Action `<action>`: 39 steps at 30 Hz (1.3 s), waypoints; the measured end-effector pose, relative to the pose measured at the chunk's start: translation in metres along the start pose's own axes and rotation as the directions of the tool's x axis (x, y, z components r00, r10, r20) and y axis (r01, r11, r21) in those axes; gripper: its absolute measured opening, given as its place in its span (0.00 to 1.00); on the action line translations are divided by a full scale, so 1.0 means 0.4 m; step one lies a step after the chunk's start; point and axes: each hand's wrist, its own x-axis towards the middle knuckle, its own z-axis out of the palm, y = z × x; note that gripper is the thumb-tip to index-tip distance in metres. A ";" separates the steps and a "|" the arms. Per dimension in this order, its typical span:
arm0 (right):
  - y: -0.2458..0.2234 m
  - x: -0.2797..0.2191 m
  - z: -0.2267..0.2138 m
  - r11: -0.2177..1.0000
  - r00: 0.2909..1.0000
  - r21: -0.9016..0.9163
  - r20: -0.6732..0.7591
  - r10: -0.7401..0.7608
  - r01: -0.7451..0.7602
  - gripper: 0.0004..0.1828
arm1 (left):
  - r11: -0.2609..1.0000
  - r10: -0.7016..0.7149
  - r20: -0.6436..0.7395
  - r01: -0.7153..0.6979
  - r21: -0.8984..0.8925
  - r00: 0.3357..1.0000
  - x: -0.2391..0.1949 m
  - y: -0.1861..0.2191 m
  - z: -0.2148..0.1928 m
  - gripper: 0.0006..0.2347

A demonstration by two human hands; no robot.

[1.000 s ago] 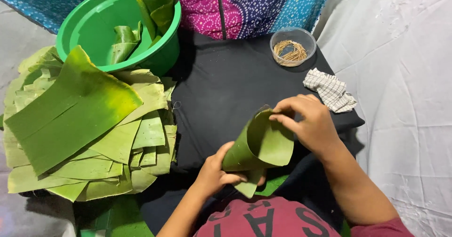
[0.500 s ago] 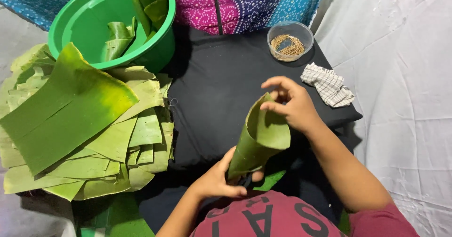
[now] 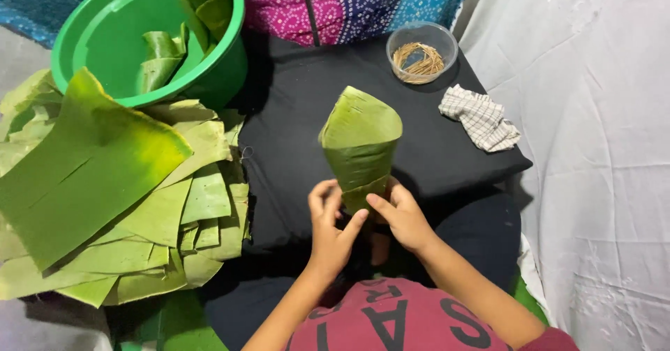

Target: Cleaning banana leaves with a cloth and folding them into cones, then securing them with toothpicks.

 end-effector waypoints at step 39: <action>-0.234 0.784 -0.409 -0.383 0.852 -0.887 0.396 -0.342 0.258 0.04 | 0.958 -0.218 0.056 0.203 0.202 0.974 0.530 0.045 0.147 0.18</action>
